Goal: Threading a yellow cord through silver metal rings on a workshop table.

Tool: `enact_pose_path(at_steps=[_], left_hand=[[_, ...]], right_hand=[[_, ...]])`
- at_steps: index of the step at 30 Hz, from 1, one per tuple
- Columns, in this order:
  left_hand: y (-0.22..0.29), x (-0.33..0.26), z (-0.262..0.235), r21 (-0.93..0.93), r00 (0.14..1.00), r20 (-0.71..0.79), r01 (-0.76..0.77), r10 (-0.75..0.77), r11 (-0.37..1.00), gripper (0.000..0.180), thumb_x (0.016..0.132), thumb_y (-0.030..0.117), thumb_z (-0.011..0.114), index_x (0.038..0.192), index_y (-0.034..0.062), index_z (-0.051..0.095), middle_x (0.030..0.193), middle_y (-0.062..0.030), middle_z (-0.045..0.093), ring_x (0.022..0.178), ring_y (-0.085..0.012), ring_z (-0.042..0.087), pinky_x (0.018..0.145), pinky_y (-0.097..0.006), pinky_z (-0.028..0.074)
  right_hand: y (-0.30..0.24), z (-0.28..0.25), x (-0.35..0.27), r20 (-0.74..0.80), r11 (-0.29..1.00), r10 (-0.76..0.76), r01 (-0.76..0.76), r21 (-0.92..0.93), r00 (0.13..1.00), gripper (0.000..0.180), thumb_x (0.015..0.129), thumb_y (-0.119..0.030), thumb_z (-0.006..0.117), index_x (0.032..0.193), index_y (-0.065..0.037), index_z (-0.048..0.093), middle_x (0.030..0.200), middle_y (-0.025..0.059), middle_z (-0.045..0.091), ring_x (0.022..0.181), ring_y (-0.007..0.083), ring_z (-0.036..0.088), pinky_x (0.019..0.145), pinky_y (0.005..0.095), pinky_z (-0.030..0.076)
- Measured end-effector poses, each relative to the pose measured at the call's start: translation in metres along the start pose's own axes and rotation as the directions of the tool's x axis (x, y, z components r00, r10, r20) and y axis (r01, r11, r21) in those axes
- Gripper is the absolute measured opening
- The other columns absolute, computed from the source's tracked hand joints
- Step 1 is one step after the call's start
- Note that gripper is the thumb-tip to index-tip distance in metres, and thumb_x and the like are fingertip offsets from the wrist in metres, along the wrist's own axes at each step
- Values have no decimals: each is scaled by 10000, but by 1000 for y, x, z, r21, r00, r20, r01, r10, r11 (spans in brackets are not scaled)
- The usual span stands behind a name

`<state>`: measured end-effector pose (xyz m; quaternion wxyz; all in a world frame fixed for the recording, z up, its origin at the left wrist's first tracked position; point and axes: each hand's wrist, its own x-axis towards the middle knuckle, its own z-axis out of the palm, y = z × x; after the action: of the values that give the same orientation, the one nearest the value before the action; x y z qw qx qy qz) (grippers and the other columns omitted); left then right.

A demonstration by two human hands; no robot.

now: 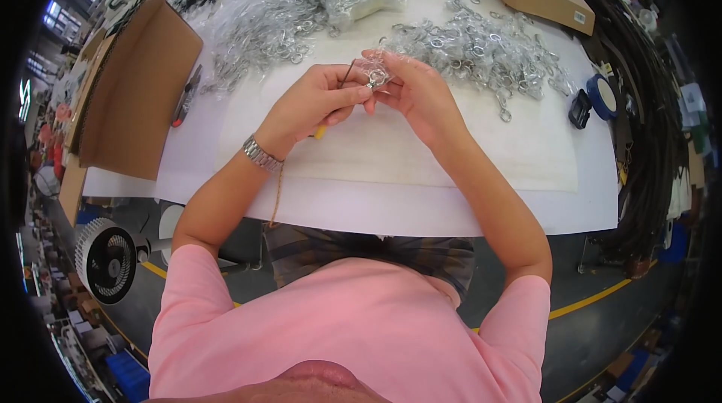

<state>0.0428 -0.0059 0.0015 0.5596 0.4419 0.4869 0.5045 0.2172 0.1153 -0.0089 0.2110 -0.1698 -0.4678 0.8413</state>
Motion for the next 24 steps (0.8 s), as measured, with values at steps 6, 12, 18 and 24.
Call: enact_pose_path(at_steps=[6, 12, 18, 24], left_hand=[[7, -3, -4, 18, 973, -210, -94, 96, 995, 226, 989, 162, 681, 1136, -10, 683, 886, -38, 716, 517, -2, 416, 446, -171, 289], [11, -4, -3, 39, 959, -275, -55, 63, 998, 219, 987, 188, 699, 1094, 1, 740, 804, 23, 639, 538, 1, 415, 459, -174, 283], [11, -3, -1, 34, 910, -376, -174, 174, 984, 220, 991, 173, 688, 1108, -4, 747, 824, 2, 675, 550, -3, 447, 462, -171, 301], [7, -2, 2, 42, 919, -333, -209, 211, 977, 245, 996, 135, 659, 1183, -19, 695, 894, -59, 749, 549, -13, 481, 465, -173, 345]], right_hand=[[-4, 4, 0, -159, 999, -49, 51, 11, 986, 387, 1084, -315, 521, 1269, 2, 643, 1256, 125, 719, 1144, 206, 688, 1010, 357, 524], [-5, 4, -2, -193, 997, -21, 35, 70, 981, 374, 1090, -330, 521, 1244, -17, 655, 1268, 126, 719, 1170, 206, 684, 1016, 349, 518], [-4, 7, -2, -217, 997, -3, 21, 80, 976, 382, 1092, -337, 520, 1252, -16, 649, 1232, 116, 735, 1145, 207, 697, 1001, 345, 525], [-1, 13, -4, -206, 997, -9, 24, 70, 978, 375, 1093, -326, 524, 1266, -13, 640, 1186, 106, 744, 1113, 205, 710, 976, 343, 539]])
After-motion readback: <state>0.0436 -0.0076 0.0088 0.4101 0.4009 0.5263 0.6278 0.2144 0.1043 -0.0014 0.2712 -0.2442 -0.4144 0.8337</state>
